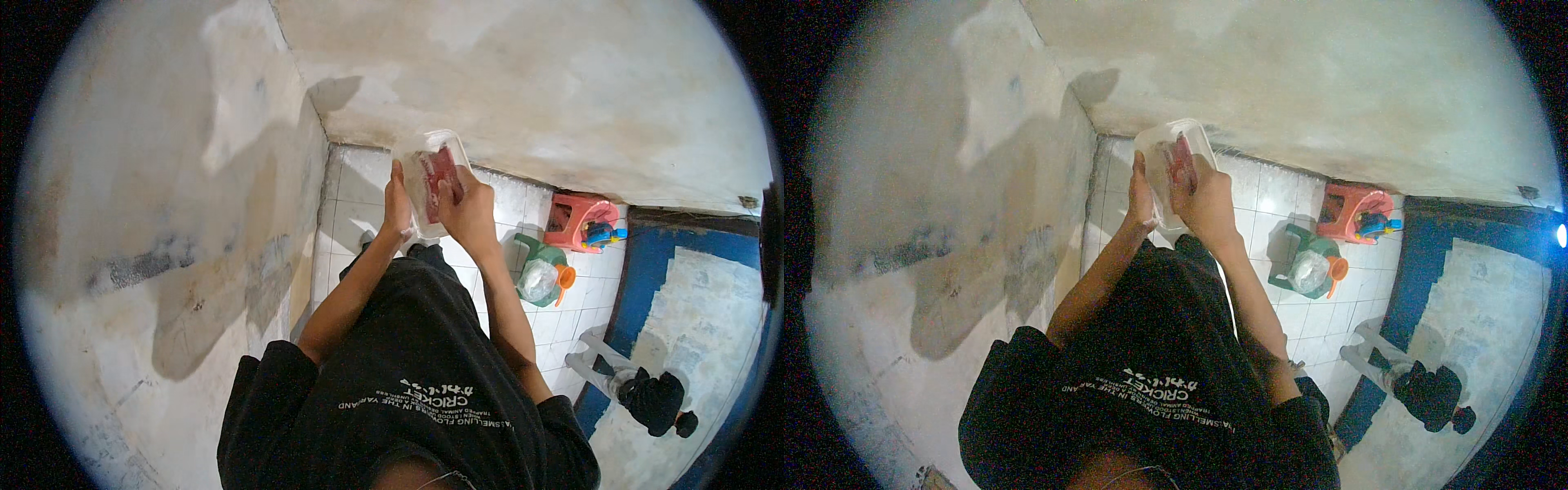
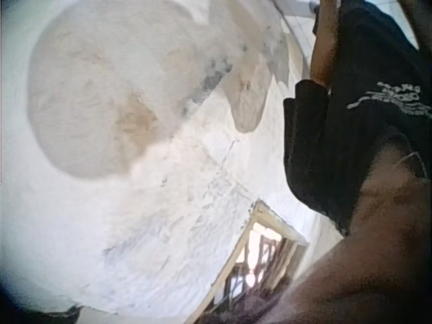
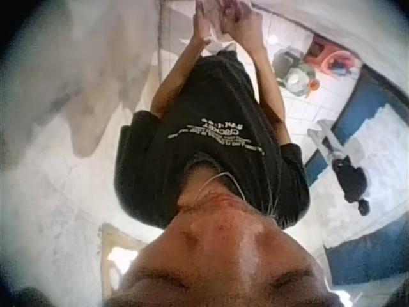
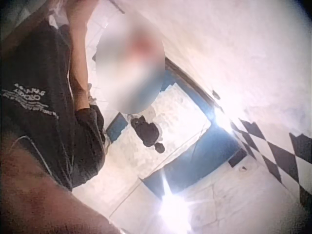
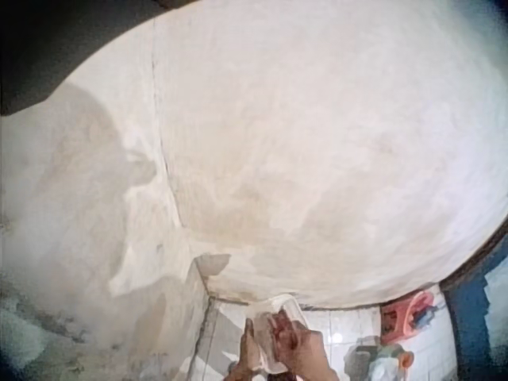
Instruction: The person applies a white substance from a container to a wall using a red scraper, spreading the material over damaged sections of the wall surface.
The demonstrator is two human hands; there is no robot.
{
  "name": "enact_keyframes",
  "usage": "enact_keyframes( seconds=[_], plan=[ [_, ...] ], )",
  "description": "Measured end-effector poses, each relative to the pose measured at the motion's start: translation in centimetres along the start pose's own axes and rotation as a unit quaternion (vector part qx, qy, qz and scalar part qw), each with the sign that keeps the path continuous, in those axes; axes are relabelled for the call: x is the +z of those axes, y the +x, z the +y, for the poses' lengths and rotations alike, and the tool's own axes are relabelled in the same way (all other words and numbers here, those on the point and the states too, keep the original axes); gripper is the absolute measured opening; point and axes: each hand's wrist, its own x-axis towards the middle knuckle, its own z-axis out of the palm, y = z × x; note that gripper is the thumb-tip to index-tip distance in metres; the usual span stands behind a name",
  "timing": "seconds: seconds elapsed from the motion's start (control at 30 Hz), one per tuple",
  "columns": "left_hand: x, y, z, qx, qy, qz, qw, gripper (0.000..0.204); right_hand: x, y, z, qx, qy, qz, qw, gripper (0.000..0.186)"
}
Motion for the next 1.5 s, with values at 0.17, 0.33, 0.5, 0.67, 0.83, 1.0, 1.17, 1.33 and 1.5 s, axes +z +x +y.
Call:
enact_keyframes(
  seconds=[0.17, 0.33, 0.5, 0.67, 0.83, 1.0, 1.17, 1.33, 1.5],
  plan=[
    [-1.1, 0.3, -0.2, -0.002, -0.078, -0.057, 0.995, 0.061, 0.5, -0.8, -0.3, -0.053, 0.0, 0.006, 0.999, 0.009],
    [-2.3, 1.1, -1.4, 0.014, -0.031, 0.005, 0.999, 0.062, 1.6, -0.4, 1.0, -0.087, -0.033, -0.01, 0.996, 0.01],
    [-0.7, -0.3, -0.8, 0.024, -0.037, 0.025, 0.999, 0.063, 1.0, -0.5, -0.3, -0.045, 0.013, 0.007, 0.999, 0.009],
    [-1.8, 0.5, -1.1, 0.011, -0.023, 0.055, 0.998, 0.063, 1.6, -0.1, 1.7, -0.075, -0.021, 0.006, 0.997, 0.011],
    [-0.7, -0.3, -0.4, 0.022, 0.014, 0.018, 1.0, 0.061, 0.9, -0.4, 1.1, -0.035, -0.03, -0.002, 0.999, 0.012],
    [-0.5, -0.2, -0.7, -0.003, -0.01, 0.011, 1.0, 0.06, 0.3, 0.0, 1.4, -0.045, -0.035, 0.017, 0.998, 0.01],
    [-0.7, -0.1, -1.0, 0.003, -0.013, 0.002, 1.0, 0.06, 1.3, -0.8, 2.0, -0.041, -0.051, -0.01, 0.998, 0.008],
    [-1.0, 0.1, -1.1, 0.009, -0.012, 0.002, 1.0, 0.062, 1.7, -0.6, 1.5, -0.044, -0.056, 0.013, 0.997, 0.008],
    [0.8, -1.1, 0.0, 0.028, 0.023, 0.03, 0.999, 0.062, 0.9, -0.5, 0.1, -0.012, -0.024, 0.0, 1.0, 0.007]
  ],
)
